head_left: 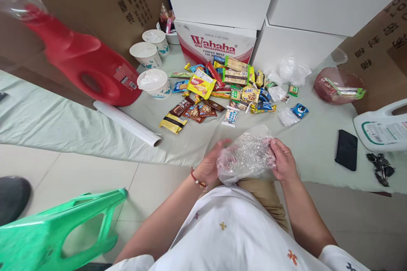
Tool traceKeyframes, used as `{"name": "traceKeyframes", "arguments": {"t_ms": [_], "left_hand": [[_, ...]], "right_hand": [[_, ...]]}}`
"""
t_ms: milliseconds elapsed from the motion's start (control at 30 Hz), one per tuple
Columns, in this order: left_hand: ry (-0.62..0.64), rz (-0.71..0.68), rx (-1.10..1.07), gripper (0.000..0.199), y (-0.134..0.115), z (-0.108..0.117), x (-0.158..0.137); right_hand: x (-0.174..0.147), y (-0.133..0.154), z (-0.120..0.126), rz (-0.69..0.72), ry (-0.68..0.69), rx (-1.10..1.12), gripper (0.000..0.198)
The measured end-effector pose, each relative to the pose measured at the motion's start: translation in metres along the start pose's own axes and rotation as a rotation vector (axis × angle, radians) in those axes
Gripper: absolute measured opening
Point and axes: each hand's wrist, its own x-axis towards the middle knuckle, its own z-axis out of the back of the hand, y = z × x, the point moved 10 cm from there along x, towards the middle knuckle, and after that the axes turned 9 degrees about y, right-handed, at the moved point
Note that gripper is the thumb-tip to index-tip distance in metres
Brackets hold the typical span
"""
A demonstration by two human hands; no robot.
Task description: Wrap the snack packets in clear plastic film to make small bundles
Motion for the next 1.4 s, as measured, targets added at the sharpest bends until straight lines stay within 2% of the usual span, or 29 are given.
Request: {"name": "traceKeyframes", "arguments": {"t_ms": [67,133,233,400,500,667,733,800,867,900,933,1000,1067,1133,1167,1233,1267,1333,1400], "left_hand": [[-0.045,-0.013,0.202,0.053,-0.006,0.006,0.004],[-0.116,-0.093,0.368,0.047,-0.017,0.017,0.003],[-0.174,-0.177,0.459,0.046,-0.030,0.030,-0.004],[-0.161,-0.186,0.385,0.041,-0.038,0.042,-0.020],[-0.183,-0.195,0.241,0.041,-0.042,0.053,-0.029],[-0.304,-0.275,0.086,0.042,-0.055,0.084,-0.042],[-0.385,-0.315,0.133,0.043,-0.061,0.096,-0.049],[-0.568,-0.444,0.316,0.041,-0.075,0.106,-0.067],[-0.749,-0.657,0.617,0.033,-0.094,0.093,-0.093],[-0.788,-0.752,0.756,0.028,-0.099,0.077,-0.103],[-0.770,-0.820,0.874,0.023,-0.100,0.058,-0.107],[-0.594,-0.860,1.042,0.018,-0.093,0.014,-0.097],[-0.387,-0.835,1.140,0.021,-0.079,-0.028,-0.078],[-0.262,-0.824,1.182,0.036,-0.068,-0.060,-0.060],[-0.239,-0.820,1.179,0.045,-0.064,-0.071,-0.051],[-0.208,-0.793,1.172,0.049,-0.056,-0.082,-0.032],[-0.201,-0.764,1.161,0.041,-0.053,-0.082,-0.022],[-0.247,-0.692,1.109,0.019,-0.052,-0.069,-0.008],[-0.360,-0.640,1.031,0.015,-0.058,-0.046,-0.002]], "right_hand": [[0.000,0.003,0.007,0.010,0.005,-0.023,0.045],[0.001,0.008,0.018,0.040,-0.015,-0.035,0.043],[0.001,0.013,0.032,0.053,-0.048,-0.085,0.040],[0.002,0.024,0.032,0.110,-0.054,-0.144,0.039],[0.005,0.022,0.028,0.060,-0.059,-0.095,0.042],[0.006,0.021,0.021,0.003,-0.068,0.001,0.045],[0.005,0.020,0.020,-0.021,-0.068,0.041,0.047],[0.005,0.017,0.017,-0.054,-0.053,0.106,0.047],[0.005,0.016,0.013,-0.077,-0.035,0.178,0.046],[0.005,0.017,0.011,-0.083,-0.027,0.205,0.045],[0.004,0.018,0.008,-0.085,-0.022,0.221,0.045],[0.002,0.021,0.001,-0.084,-0.011,0.221,0.044],[0.000,0.024,-0.008,-0.072,0.004,0.200,0.044],[-0.004,0.028,-0.017,-0.052,0.018,0.169,0.044],[-0.005,0.029,-0.020,-0.042,0.024,0.153,0.044],[-0.007,0.032,-0.023,-0.030,0.030,0.119,0.044],[-0.006,0.033,-0.021,-0.026,0.029,0.100,0.044],[-0.003,0.039,-0.011,-0.009,0.009,0.055,0.045],[0.002,0.048,0.005,0.040,-0.021,0.018,0.046]]}}
